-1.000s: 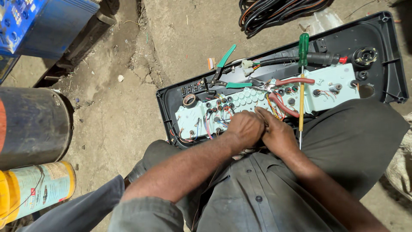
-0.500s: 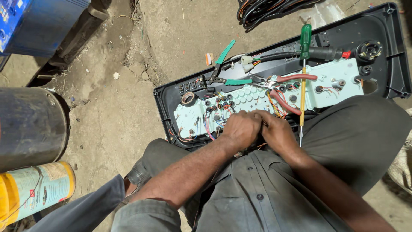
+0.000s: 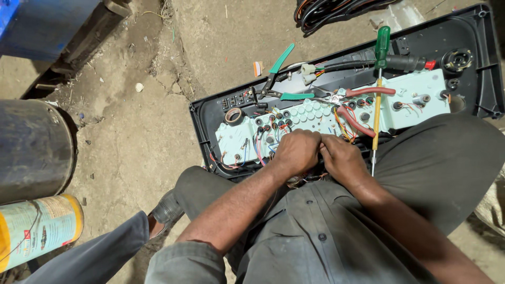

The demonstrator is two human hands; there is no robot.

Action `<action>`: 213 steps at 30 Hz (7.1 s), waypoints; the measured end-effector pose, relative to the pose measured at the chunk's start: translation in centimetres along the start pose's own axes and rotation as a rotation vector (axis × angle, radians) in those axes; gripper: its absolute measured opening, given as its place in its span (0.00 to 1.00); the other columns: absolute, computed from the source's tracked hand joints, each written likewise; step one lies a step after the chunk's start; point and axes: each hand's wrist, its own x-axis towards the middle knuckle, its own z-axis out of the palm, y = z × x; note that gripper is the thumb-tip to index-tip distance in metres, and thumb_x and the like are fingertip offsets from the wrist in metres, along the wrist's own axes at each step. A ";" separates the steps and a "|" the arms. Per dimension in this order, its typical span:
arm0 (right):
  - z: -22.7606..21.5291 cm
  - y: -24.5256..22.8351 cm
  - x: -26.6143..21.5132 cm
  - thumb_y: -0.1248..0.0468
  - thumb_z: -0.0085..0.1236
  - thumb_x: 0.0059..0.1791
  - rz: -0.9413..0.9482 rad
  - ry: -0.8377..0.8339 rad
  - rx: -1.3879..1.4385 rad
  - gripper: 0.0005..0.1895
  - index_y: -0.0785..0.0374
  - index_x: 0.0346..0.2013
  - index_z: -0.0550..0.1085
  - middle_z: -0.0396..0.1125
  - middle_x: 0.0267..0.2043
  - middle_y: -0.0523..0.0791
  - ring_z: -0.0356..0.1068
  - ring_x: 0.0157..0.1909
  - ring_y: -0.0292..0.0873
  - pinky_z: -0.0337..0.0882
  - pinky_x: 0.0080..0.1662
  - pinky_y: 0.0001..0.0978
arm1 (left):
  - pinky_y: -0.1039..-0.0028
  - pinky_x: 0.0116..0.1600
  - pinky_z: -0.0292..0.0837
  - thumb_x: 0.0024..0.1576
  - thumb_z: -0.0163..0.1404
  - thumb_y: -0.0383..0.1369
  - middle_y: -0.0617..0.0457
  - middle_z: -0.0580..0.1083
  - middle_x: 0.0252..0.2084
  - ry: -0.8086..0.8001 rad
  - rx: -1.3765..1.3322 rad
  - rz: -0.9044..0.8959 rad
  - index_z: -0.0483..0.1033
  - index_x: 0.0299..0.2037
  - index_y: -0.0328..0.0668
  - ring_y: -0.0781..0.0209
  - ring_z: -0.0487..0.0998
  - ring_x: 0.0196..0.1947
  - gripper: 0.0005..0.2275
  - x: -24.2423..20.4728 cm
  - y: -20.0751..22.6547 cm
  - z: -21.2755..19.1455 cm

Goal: The person sits on the floor and works on an open electrical distribution box. They strip wire ends with pliers, twist wires together, and wrap connections with electrical tape. The person also uses a screwdriver to tighten terminals inside the box.

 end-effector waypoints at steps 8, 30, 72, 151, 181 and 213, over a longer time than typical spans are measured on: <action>-0.8 -1.1 0.1 0.73 0.54 0.48 -0.132 0.057 0.006 0.14 0.67 0.49 0.70 0.71 0.45 0.54 0.73 0.47 0.58 0.73 0.47 0.46 | 0.52 0.44 0.74 0.50 0.52 0.29 0.43 0.78 0.34 0.060 -0.027 0.130 0.78 0.40 0.37 0.41 0.78 0.39 0.10 -1.4 0.1 -0.4; -0.1 -0.7 0.0 0.71 0.56 0.46 -0.181 0.049 -0.103 0.12 0.67 0.43 0.70 0.69 0.39 0.54 0.70 0.41 0.60 0.71 0.41 0.49 | 0.52 0.44 0.74 0.50 0.51 0.29 0.43 0.78 0.35 0.155 -0.138 0.152 0.79 0.43 0.41 0.41 0.78 0.40 0.11 -2.0 0.1 -0.9; -0.4 -5.4 9.9 0.57 0.47 0.49 -0.504 -1.103 -1.269 0.13 0.63 0.32 0.74 0.74 0.30 0.51 0.77 0.31 0.53 0.78 0.36 0.48 | 0.55 0.63 0.61 0.56 0.54 0.35 0.54 0.78 0.43 0.597 -0.416 -0.019 0.77 0.39 0.44 0.56 0.73 0.57 0.06 -5.2 -9.4 0.3; -6.9 -3.3 -1.0 0.59 0.52 0.58 0.598 0.117 0.459 0.14 0.69 0.41 0.75 0.69 0.31 0.41 0.67 0.29 0.35 0.70 0.35 0.27 | 0.60 0.47 0.72 0.51 0.51 0.30 0.48 0.79 0.34 0.343 0.114 0.119 0.80 0.32 0.41 0.50 0.78 0.43 0.05 -3.5 1.1 -0.2; -8.2 1.4 7.8 0.50 0.52 0.53 -0.079 -0.199 -0.815 0.19 0.63 0.46 0.77 0.67 0.44 0.51 0.67 0.48 0.53 0.65 0.46 0.52 | 0.59 0.36 0.74 0.57 0.51 0.48 0.45 0.76 0.33 0.147 0.350 -0.113 0.77 0.35 0.38 0.49 0.78 0.35 0.18 -0.9 2.9 2.3; 2.3 0.3 0.9 0.51 0.43 0.57 1.301 0.045 1.877 0.13 0.55 0.46 0.69 0.69 0.44 0.37 0.69 0.50 0.36 0.67 0.59 0.38 | 0.51 0.34 0.72 0.63 0.46 0.41 0.38 0.76 0.26 0.053 0.093 -0.208 0.76 0.27 0.37 0.39 0.78 0.27 0.17 0.2 2.2 1.9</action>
